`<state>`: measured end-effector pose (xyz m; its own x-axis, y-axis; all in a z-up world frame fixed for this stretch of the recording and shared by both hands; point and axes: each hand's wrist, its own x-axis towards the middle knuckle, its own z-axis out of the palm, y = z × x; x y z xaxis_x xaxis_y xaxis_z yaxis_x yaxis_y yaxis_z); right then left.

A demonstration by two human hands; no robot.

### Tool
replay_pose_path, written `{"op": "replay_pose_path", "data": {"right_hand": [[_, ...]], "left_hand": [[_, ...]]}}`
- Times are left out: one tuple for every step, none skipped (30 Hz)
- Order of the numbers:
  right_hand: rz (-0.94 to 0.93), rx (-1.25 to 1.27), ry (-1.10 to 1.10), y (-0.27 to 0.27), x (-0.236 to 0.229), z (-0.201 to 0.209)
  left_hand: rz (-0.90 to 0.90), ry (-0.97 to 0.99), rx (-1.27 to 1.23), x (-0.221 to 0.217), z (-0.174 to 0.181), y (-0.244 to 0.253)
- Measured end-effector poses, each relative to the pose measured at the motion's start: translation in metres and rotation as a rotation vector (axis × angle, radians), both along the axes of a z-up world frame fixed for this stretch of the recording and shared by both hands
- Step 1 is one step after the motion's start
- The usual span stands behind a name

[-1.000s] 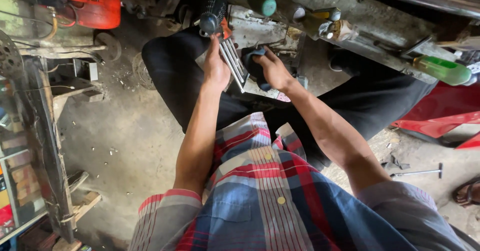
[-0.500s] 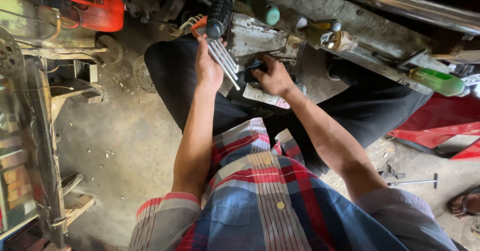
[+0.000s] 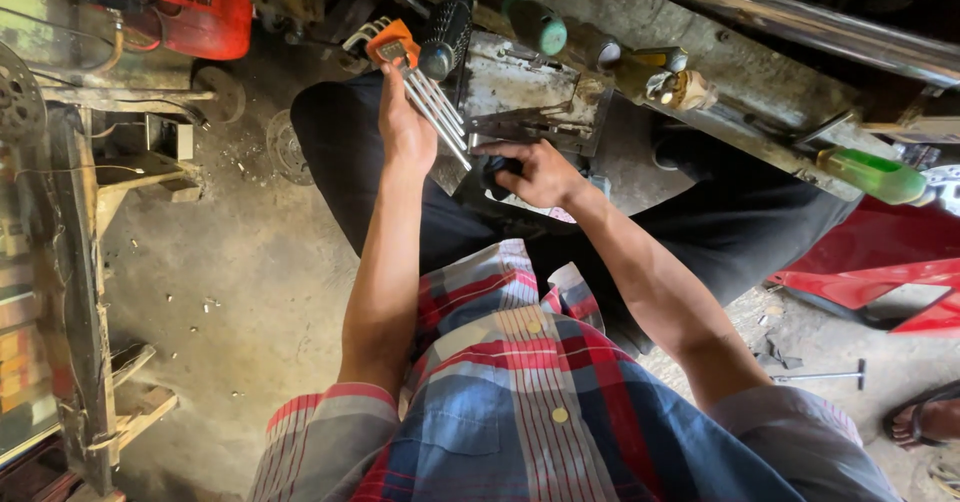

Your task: The person sits on the floor and cleans a metal mechanical part using a dark cloth. They wipe the part thoroughly, then pick up a set of metal tools, wipe them with the cloth, and place them back on a nearby shelf.

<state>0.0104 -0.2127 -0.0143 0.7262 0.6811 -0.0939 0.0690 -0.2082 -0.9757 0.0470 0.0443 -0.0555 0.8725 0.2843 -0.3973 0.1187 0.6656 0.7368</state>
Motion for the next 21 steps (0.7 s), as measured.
{"op": "replay_pose_path", "data": {"right_hand": [[0.001, 0.0, 0.0, 0.0, -0.001, -0.005], [-0.015, 0.093, -0.149, 0.0, -0.002, -0.011], [-0.027, 0.188, -0.297, 0.0, -0.003, -0.016], [-0.026, 0.188, -0.297, 0.0, -0.004, -0.013], [0.023, 0.042, -0.143, 0.001, -0.004, -0.009], [0.076, -0.102, 0.006, 0.002, -0.001, -0.005], [0.076, -0.101, 0.0, 0.001, -0.001, -0.005], [0.082, -0.091, -0.022, 0.0, -0.001, -0.004], [0.088, -0.08, -0.044, 0.0, 0.0, -0.004], [0.099, -0.077, -0.055, 0.0, 0.0, -0.001], [0.104, -0.115, -0.018, 0.0, 0.0, 0.003], [0.11, -0.154, 0.013, 0.0, 0.003, 0.005], [0.121, -0.152, -0.004, 0.002, 0.001, 0.006], [0.031, 0.128, -0.315, 0.003, 0.001, 0.007], [-0.037, 0.423, -0.617, 0.003, 0.002, 0.007], [-0.034, 0.425, -0.625, 0.003, 0.002, 0.016], [0.042, 0.081, -0.262, 0.003, 0.002, 0.024], [0.138, -0.25, 0.11, 0.003, 0.001, 0.032], [0.137, -0.25, 0.104, 0.002, -0.001, 0.025], [0.042, 0.048, -0.219, 0.002, -0.001, 0.017], [-0.039, 0.354, -0.537, 0.003, -0.001, 0.009]], "left_hand": [[0.001, 0.0, 0.0, 0.001, 0.003, 0.0], [0.014, 0.013, 0.004, 0.002, 0.007, 0.0], [0.027, 0.026, 0.008, 0.003, 0.01, 0.001], [0.028, 0.026, 0.008, 0.003, 0.008, 0.002], [0.017, 0.004, -0.02, 0.003, 0.007, 0.003], [0.006, -0.023, -0.047, 0.005, 0.006, 0.005], [0.007, -0.029, -0.046, 0.006, 0.005, 0.003], [0.024, -0.02, -0.02, 0.007, 0.005, 0.002], [0.042, -0.011, 0.005, 0.008, 0.006, 0.001], [0.053, -0.022, 0.009, 0.006, 0.007, -0.001], [0.039, -0.036, -0.002, 0.004, 0.009, -0.003], [0.027, -0.055, -0.012, 0.005, 0.011, -0.005], [0.039, -0.071, -0.009, 0.003, 0.012, -0.006], [0.043, -0.061, -0.02, 0.006, 0.014, -0.008], [0.048, -0.051, -0.031, 0.008, 0.016, -0.011], [0.049, -0.059, -0.03, 0.007, 0.018, -0.012], [0.025, -0.051, 0.009, 0.005, 0.02, -0.013], [0.001, -0.041, 0.047, 0.002, 0.021, -0.015], [0.002, -0.047, 0.048, 0.002, 0.019, -0.015], [-0.026, -0.075, 0.053, 0.002, 0.018, -0.014], [-0.053, -0.103, 0.058, 0.002, 0.016, -0.012]]}}
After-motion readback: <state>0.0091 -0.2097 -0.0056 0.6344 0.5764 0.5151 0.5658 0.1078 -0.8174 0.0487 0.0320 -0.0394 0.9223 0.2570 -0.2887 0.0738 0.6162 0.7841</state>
